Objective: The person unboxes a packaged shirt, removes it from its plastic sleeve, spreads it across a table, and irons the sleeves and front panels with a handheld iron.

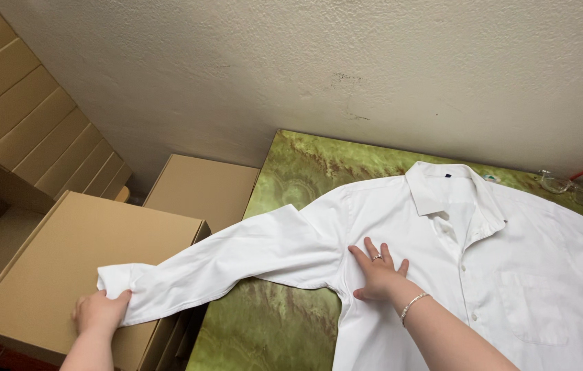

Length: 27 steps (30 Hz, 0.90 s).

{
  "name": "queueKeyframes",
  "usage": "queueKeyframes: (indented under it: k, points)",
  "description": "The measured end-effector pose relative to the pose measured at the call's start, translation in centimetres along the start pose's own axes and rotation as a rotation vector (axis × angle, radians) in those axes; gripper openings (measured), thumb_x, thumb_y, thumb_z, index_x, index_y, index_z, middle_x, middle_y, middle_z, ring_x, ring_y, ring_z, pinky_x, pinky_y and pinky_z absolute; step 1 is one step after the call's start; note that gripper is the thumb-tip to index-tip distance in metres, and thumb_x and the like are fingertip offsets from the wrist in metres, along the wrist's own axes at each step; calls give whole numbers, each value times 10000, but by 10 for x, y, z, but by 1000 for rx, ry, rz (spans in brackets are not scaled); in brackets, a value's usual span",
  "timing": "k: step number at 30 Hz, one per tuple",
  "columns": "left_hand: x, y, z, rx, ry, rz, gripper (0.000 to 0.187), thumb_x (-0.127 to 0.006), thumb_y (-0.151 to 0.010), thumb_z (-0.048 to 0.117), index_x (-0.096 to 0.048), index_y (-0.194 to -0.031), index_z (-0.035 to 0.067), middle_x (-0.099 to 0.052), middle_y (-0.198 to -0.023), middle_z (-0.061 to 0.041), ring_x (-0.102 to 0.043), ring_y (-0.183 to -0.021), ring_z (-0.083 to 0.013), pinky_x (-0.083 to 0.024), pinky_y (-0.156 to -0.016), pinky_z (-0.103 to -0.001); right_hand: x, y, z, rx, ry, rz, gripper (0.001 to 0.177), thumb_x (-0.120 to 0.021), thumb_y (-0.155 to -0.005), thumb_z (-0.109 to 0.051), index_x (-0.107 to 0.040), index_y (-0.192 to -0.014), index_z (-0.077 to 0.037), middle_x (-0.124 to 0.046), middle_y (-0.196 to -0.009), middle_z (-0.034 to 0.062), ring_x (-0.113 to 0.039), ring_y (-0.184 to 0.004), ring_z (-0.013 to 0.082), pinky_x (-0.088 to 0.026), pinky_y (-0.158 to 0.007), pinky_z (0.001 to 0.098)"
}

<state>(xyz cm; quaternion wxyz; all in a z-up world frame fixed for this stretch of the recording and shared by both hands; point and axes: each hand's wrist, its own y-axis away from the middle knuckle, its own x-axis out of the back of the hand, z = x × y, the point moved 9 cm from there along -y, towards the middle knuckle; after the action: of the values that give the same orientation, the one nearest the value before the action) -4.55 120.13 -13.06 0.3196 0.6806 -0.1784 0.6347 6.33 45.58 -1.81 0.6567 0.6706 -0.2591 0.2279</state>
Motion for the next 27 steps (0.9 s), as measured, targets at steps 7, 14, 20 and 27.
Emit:
queueKeyframes:
  k: [7, 14, 20, 27]
  points:
    - [65, 16, -9, 85, 571, 21, 514, -672, -1017, 377, -814, -1328, -8, -853, -1298, -293, -776, -1169, -567, -586, -996, -621, 0, -29, -8, 32, 25, 50, 1302, -983, -980, -312, -22, -1849, -443, 277, -1971, -24, 174, -1826, 406, -136, -1479, 587]
    - [181, 50, -9, 139, 917, -90, 599, -787, -1103, 99, -558, -1647, -3, -666, -1589, -265, -662, -1363, -481, -549, -1109, -640, -5, -26, -20, 91, 115, 1, 1358, -956, -990, -229, 62, -1857, -462, 382, -1945, -33, 236, -1817, 412, -163, -1470, 612]
    - [105, 13, -57, 91, 270, 44, 609, -721, -1087, 336, -641, -1662, 153, -766, -1535, -242, -703, -1401, -478, -485, -1194, -622, -18, -28, -17, 139, 91, 28, 1393, -974, -984, -336, 91, -1863, -515, 345, -1958, -17, 243, -1815, 419, -109, -1467, 607]
    - [45, 153, 146, -382, 14, -94, 610, -676, -989, 563, -611, -1592, 499, -222, -1937, 143, -197, -1788, -286, -280, -1392, -629, -31, -54, 10, 287, -156, 205, 911, -656, -1054, -218, -252, -1836, -452, 45, -1990, -63, 91, -1842, 304, -96, -1470, 469]
